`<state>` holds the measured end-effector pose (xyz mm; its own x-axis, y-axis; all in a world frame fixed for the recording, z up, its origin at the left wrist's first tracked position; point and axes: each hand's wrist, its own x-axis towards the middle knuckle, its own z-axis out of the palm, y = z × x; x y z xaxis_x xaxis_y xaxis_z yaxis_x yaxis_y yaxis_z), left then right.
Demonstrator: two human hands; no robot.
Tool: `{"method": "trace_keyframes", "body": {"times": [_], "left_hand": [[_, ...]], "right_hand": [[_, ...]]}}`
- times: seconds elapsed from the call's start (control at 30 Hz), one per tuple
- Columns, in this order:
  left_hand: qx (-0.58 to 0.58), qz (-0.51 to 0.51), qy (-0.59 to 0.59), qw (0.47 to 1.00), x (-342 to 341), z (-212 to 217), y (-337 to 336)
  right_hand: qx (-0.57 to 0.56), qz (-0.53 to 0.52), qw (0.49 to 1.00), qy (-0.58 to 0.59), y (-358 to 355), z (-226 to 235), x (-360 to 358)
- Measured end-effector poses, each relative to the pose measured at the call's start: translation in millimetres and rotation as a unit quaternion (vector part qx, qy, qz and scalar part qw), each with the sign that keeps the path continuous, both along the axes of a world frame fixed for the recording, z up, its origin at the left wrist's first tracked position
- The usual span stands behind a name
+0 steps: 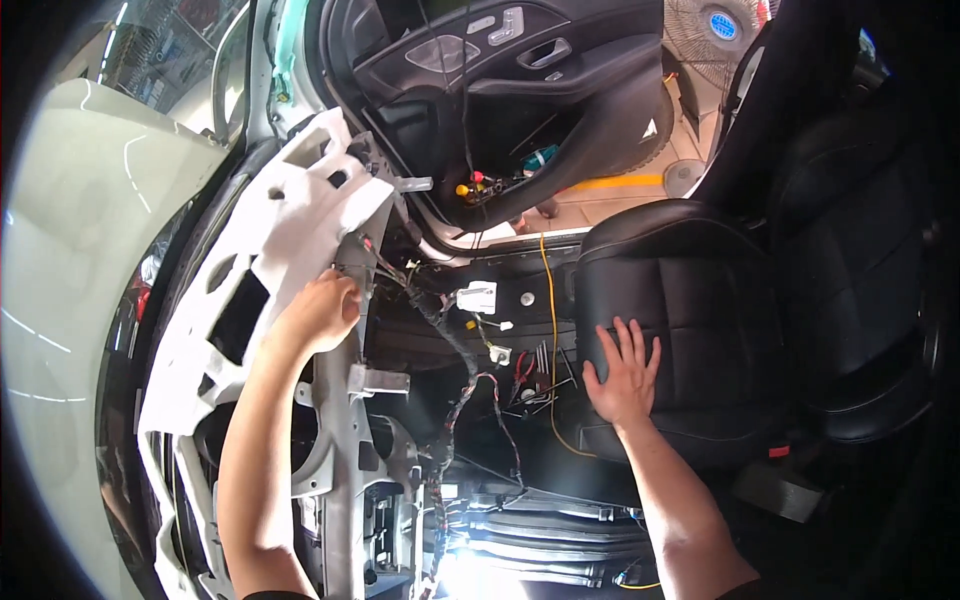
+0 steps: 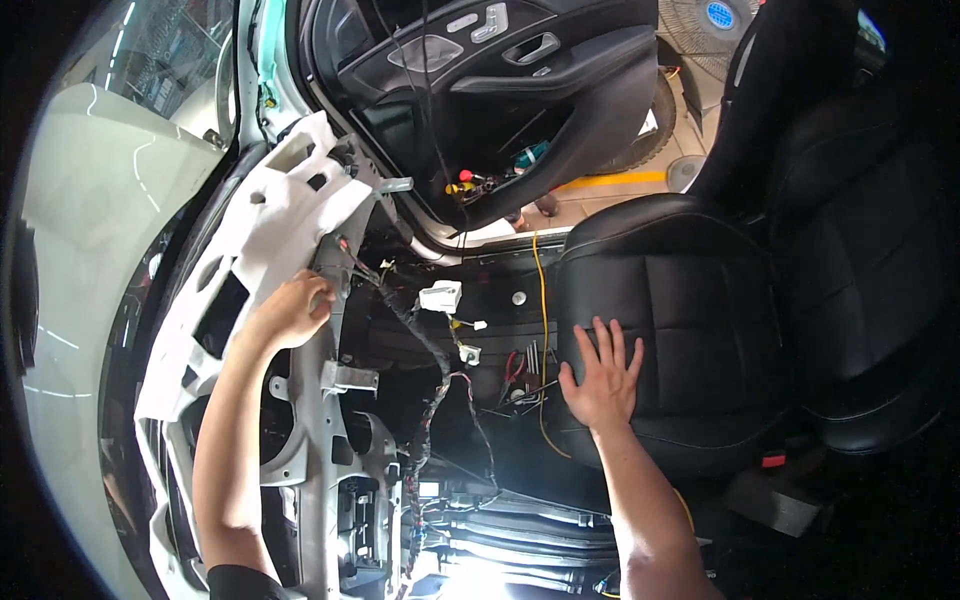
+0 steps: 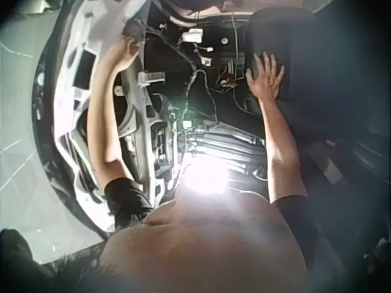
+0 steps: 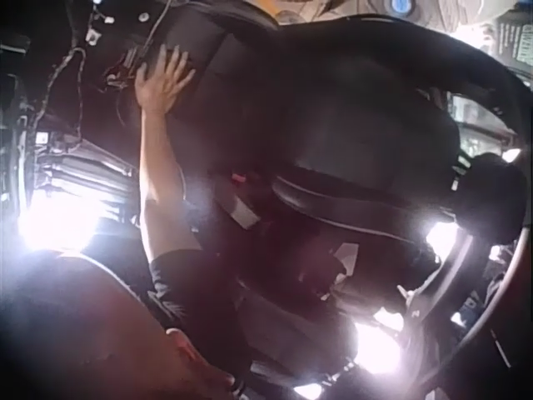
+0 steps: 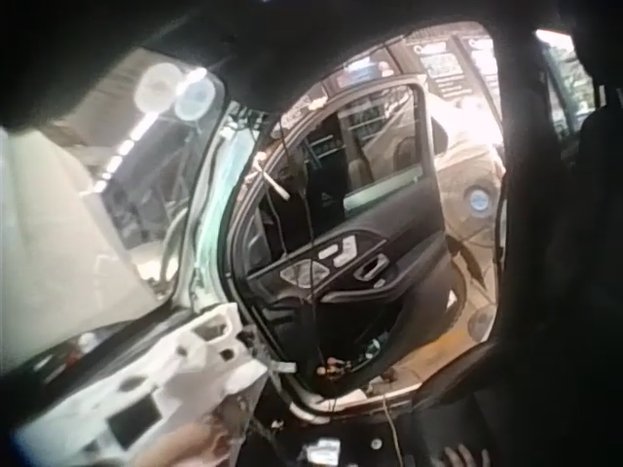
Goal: The person unfastens dashboard structural components, removes the white insulation padding, and disconnects wiring from the car interior by hand.
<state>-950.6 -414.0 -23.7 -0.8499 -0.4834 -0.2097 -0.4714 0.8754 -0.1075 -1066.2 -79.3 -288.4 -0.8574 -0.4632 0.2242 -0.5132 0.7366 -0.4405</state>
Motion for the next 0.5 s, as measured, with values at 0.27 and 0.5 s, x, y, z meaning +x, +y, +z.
{"method": "trace_keyframes", "body": {"times": [0.27,0.5], "left_hand": [[-0.392,0.018,0.101,0.914,9.2,12.5,-64.5],[-0.385,0.188,0.136,0.893,9.9,42.5,-143.6]], "right_hand": [[0.010,-0.003,1.000,-0.008,-0.8,-3.6,3.4],[0.003,-0.005,1.000,-0.005,-3.2,-2.4,4.7]]}}
